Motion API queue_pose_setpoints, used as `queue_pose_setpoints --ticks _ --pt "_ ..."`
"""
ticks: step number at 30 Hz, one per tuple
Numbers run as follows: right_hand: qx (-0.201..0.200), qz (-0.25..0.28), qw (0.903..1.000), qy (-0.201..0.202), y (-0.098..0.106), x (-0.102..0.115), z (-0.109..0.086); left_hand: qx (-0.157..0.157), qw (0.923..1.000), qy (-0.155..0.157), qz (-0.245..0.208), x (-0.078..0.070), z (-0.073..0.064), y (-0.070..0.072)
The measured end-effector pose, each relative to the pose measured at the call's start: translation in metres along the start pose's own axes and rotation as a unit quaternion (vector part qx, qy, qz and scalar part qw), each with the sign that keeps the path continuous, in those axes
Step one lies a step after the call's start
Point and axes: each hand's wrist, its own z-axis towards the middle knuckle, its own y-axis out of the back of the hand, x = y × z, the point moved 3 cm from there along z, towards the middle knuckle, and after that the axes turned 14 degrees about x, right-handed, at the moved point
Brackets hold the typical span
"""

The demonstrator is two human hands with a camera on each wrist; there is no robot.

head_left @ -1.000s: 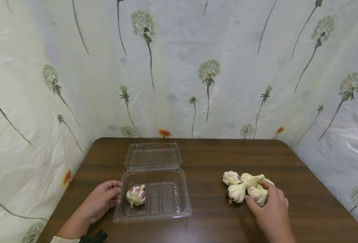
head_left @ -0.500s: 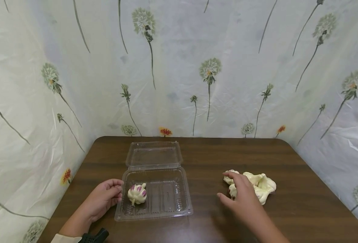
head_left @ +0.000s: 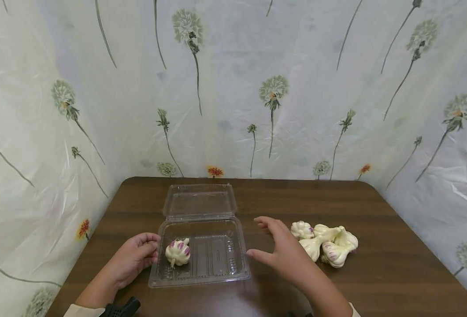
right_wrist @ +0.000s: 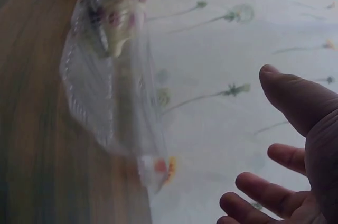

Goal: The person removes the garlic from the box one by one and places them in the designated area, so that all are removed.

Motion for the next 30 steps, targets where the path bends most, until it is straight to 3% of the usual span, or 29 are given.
queue_pose_setpoints --ticks 8,23,30 --pt "0.008 0.026 0.9996 0.003 -0.012 0.021 0.017 0.004 1.0 0.001 0.008 -0.002 -0.001 0.001" --pt "0.097 0.018 0.9946 0.032 -0.043 0.054 0.042 0.003 1.0 -0.004 0.007 -0.001 -0.001 0.0" --pt "0.122 0.027 0.992 0.017 -0.051 0.067 0.051 0.002 1.0 -0.004 0.008 -0.001 -0.001 0.0"
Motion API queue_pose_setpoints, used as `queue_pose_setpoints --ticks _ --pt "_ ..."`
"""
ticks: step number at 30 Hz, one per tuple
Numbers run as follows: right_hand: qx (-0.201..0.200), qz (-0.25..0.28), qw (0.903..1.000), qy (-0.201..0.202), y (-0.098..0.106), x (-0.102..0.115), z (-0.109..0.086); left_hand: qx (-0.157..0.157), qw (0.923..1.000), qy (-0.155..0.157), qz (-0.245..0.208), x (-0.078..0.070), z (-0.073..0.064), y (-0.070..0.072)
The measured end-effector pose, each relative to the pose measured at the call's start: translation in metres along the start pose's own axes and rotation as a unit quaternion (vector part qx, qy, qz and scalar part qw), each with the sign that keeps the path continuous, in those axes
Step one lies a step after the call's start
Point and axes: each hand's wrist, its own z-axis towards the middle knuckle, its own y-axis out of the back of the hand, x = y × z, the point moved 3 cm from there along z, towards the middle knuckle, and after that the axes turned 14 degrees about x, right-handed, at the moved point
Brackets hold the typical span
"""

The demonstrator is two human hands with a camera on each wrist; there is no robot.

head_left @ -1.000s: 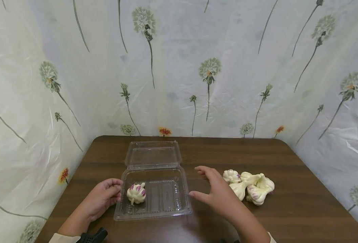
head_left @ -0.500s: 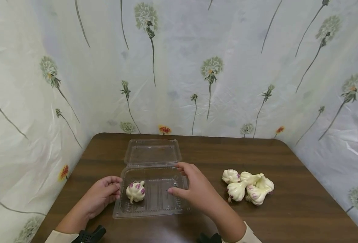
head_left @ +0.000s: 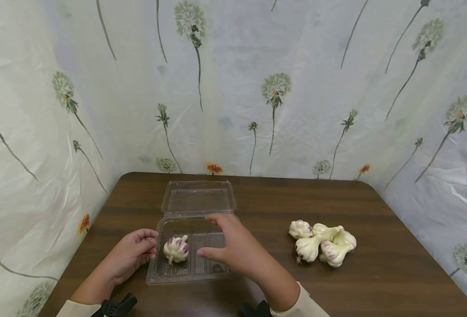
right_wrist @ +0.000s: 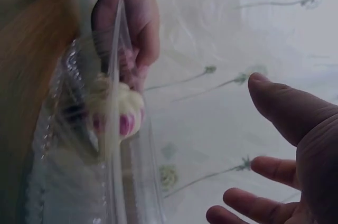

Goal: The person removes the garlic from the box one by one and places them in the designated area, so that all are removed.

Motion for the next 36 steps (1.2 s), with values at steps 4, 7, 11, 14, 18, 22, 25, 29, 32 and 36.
queue_pose_setpoints --ticks 4,7,11,14,18,22,25,29,32,36 --pt "0.007 0.001 0.9999 -0.012 -0.003 0.007 0.006 0.0 1.0 0.004 -0.002 0.001 -0.001 0.0" --pt "0.008 0.004 0.9998 -0.016 -0.005 0.011 0.01 0.0 1.0 0.006 -0.001 0.001 -0.001 0.0" --pt "0.0 0.004 0.9999 -0.015 -0.005 0.019 0.016 -0.001 1.0 0.001 0.003 0.0 -0.002 0.002" --pt "0.001 -0.004 0.9999 -0.015 -0.007 0.023 0.021 0.0 1.0 -0.002 0.006 -0.001 -0.002 0.003" --pt "0.018 -0.009 0.9996 -0.019 -0.014 0.023 0.028 0.002 1.0 -0.005 0.005 -0.001 -0.001 0.002" --pt "0.043 -0.01 0.9987 -0.027 -0.024 0.022 0.033 0.006 0.9999 -0.007 -0.003 0.001 -0.001 0.001" --pt "0.052 -0.016 0.9981 -0.03 -0.031 0.024 0.036 0.005 0.9999 -0.008 -0.006 0.002 -0.001 0.0" --pt "0.055 -0.032 0.9973 -0.035 -0.041 0.026 0.042 0.004 0.9999 -0.009 -0.006 0.002 0.0 0.001" --pt "0.059 -0.046 0.9963 -0.042 -0.047 0.026 0.047 0.007 0.9999 -0.009 -0.002 0.002 0.0 0.001" --pt "0.07 -0.049 0.9952 -0.046 -0.052 0.024 0.051 0.008 0.9999 -0.009 -0.002 0.001 0.001 0.001"
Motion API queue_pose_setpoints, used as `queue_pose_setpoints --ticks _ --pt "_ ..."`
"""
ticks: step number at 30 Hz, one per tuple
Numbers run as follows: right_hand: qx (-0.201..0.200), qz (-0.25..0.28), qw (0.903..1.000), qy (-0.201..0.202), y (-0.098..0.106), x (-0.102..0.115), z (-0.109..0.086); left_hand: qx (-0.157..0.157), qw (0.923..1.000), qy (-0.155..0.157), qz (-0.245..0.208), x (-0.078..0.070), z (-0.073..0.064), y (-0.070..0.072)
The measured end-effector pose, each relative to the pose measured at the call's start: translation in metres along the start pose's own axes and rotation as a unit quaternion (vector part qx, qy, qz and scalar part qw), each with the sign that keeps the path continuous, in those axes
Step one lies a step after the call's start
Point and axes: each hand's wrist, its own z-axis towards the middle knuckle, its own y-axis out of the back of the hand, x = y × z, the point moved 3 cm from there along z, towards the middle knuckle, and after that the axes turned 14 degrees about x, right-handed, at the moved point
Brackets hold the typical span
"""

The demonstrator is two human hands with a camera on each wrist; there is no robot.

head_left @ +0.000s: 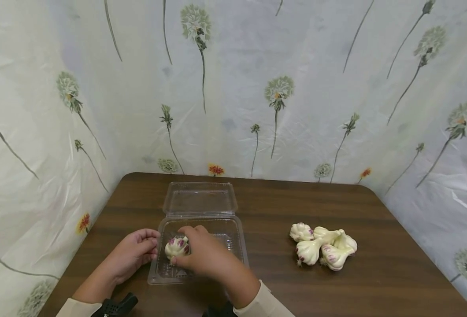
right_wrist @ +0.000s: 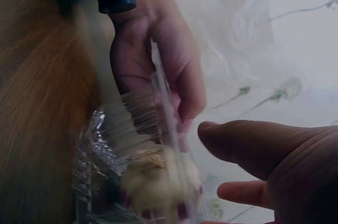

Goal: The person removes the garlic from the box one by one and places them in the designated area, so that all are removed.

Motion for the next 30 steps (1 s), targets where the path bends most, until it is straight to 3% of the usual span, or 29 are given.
queue_pose_setpoints --ticks 19,30 --pt "0.018 -0.026 0.9994 -0.018 -0.018 0.003 0.015 -0.004 1.0 0.0 -0.001 -0.002 -0.002 -0.001" --pt "0.017 -0.039 0.9991 0.003 -0.025 0.003 0.014 -0.003 1.0 0.0 -0.008 -0.002 -0.001 -0.002"
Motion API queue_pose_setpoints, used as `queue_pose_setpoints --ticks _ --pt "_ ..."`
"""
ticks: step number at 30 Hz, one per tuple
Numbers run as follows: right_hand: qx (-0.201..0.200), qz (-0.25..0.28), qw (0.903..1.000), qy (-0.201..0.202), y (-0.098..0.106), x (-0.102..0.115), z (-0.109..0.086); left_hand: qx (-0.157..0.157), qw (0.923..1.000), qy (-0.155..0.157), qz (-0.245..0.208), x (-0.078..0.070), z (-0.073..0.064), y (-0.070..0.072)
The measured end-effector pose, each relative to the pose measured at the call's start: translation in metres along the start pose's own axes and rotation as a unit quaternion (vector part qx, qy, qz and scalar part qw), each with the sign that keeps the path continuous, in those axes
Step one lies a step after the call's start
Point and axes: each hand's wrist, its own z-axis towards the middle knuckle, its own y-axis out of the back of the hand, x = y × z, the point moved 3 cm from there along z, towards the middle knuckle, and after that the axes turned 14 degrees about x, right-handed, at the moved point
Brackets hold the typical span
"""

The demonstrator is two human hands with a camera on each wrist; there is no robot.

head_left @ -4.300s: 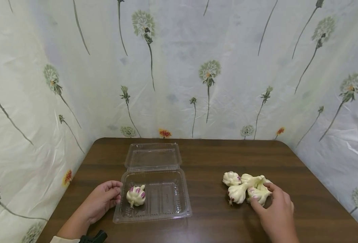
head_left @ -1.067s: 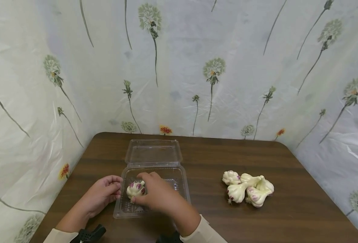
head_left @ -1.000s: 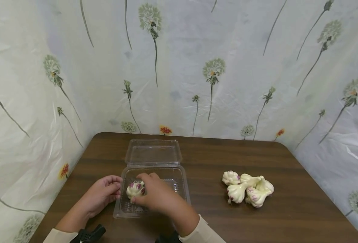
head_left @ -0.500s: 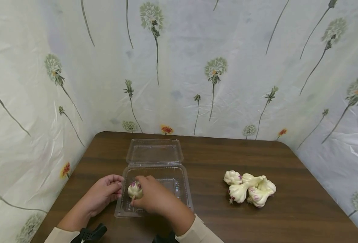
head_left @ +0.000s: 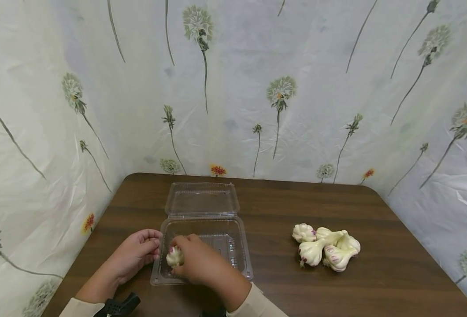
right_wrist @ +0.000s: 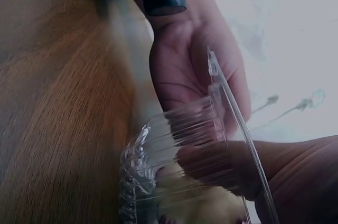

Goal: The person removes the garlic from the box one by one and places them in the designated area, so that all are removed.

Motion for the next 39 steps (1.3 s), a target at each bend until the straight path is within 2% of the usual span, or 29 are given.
queue_pose_setpoints --ticks 7,26,39 --pt "-0.018 -0.008 0.9998 -0.004 -0.001 -0.004 -0.001 0.0 1.0 0.001 -0.007 0.002 0.0 0.0" --pt "-0.013 -0.013 0.9986 0.049 0.004 -0.017 -0.003 -0.006 1.0 -0.003 0.002 0.003 0.001 0.001" --pt "-0.028 -0.029 0.9961 0.079 0.013 -0.026 -0.016 -0.008 0.9999 0.006 0.011 0.001 0.0 0.001"
